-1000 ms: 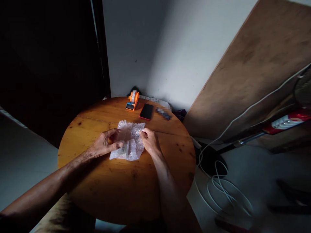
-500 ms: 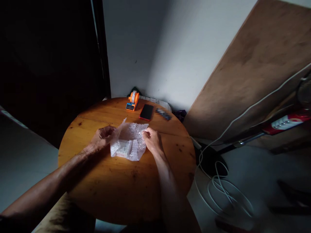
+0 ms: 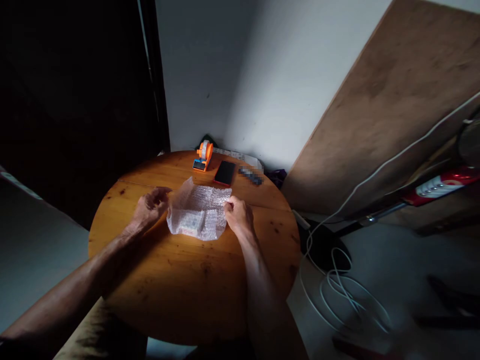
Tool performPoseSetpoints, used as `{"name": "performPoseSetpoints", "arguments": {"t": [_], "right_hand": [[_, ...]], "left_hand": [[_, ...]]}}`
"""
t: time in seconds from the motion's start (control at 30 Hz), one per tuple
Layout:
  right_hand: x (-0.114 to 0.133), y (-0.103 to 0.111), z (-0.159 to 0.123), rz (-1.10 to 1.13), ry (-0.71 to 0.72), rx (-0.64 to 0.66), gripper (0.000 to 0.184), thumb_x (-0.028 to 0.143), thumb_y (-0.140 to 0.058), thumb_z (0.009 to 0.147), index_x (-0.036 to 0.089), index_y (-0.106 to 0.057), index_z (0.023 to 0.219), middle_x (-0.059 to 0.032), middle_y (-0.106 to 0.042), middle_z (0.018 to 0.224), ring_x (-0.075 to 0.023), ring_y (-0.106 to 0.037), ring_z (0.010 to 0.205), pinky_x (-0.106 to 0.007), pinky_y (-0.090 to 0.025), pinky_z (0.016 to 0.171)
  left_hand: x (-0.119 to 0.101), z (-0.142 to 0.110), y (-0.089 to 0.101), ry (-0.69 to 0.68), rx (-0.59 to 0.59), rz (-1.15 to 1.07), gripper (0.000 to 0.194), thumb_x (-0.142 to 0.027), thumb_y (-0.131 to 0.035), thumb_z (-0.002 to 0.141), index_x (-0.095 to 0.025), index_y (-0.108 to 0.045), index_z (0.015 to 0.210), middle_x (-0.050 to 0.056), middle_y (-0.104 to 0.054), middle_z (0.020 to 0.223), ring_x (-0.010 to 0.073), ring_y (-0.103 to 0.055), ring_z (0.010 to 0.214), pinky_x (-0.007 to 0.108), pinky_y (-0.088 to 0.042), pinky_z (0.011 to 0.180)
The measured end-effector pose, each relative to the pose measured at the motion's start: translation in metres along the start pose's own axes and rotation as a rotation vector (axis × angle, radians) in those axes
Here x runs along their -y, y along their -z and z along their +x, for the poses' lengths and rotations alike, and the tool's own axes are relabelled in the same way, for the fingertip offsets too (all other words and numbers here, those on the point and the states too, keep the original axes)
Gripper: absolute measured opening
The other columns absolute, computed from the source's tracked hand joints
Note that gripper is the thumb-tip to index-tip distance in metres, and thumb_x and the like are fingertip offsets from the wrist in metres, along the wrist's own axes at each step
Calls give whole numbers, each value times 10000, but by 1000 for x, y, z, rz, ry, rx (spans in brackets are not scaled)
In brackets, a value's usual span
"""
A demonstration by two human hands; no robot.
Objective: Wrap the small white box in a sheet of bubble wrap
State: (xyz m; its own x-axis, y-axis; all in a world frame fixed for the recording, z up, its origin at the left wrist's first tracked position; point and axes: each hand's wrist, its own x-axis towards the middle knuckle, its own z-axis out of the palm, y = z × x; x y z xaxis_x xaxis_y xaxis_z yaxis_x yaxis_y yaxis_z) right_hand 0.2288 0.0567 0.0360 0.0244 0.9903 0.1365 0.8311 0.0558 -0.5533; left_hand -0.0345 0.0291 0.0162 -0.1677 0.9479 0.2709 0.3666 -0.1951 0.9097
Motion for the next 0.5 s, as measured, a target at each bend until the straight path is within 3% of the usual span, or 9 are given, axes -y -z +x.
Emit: {"name": "performPoseSetpoints", "arguments": {"t": [0.13,0.27,0.37,0.5], "right_hand": [[5,4,-3,-57,3,11,224,278,-489,894,207,-669,782,-36,-702,710,-189,-645,681,-256,-410,604],[6,5,-4,-93,3,20,219,254,-489,902,207,-685,815,-41,-722,759,-186,-644,693,-253,-386,593],[7,5,-4,-161,-17,32,200,247,-495,916,209,-689,884,-44,-739,817,-189,-660,739,-253,-378,599],[8,2,-4,-316,-49,62,195,227,-533,907,211,-669,1046,-71,-755,954,-228,-688,890,-276,-386,649]], "left_hand": [[-15,-9,6,-288,107,91,390,-306,-542,769,-155,-662,1107,106,-676,1123,262,-604,1056,363,-464,922],[-14,-11,5,-460,322,169,409,-307,-556,752,-175,-681,1119,119,-673,1233,320,-565,1207,444,-370,1075],[-9,-9,2,-415,371,237,471,-229,-584,683,-174,-696,1137,108,-716,1149,325,-636,1082,434,-423,1013],[-9,-8,3,-150,349,167,364,-180,-633,663,-206,-753,1006,75,-741,907,268,-677,838,341,-497,807]]}}
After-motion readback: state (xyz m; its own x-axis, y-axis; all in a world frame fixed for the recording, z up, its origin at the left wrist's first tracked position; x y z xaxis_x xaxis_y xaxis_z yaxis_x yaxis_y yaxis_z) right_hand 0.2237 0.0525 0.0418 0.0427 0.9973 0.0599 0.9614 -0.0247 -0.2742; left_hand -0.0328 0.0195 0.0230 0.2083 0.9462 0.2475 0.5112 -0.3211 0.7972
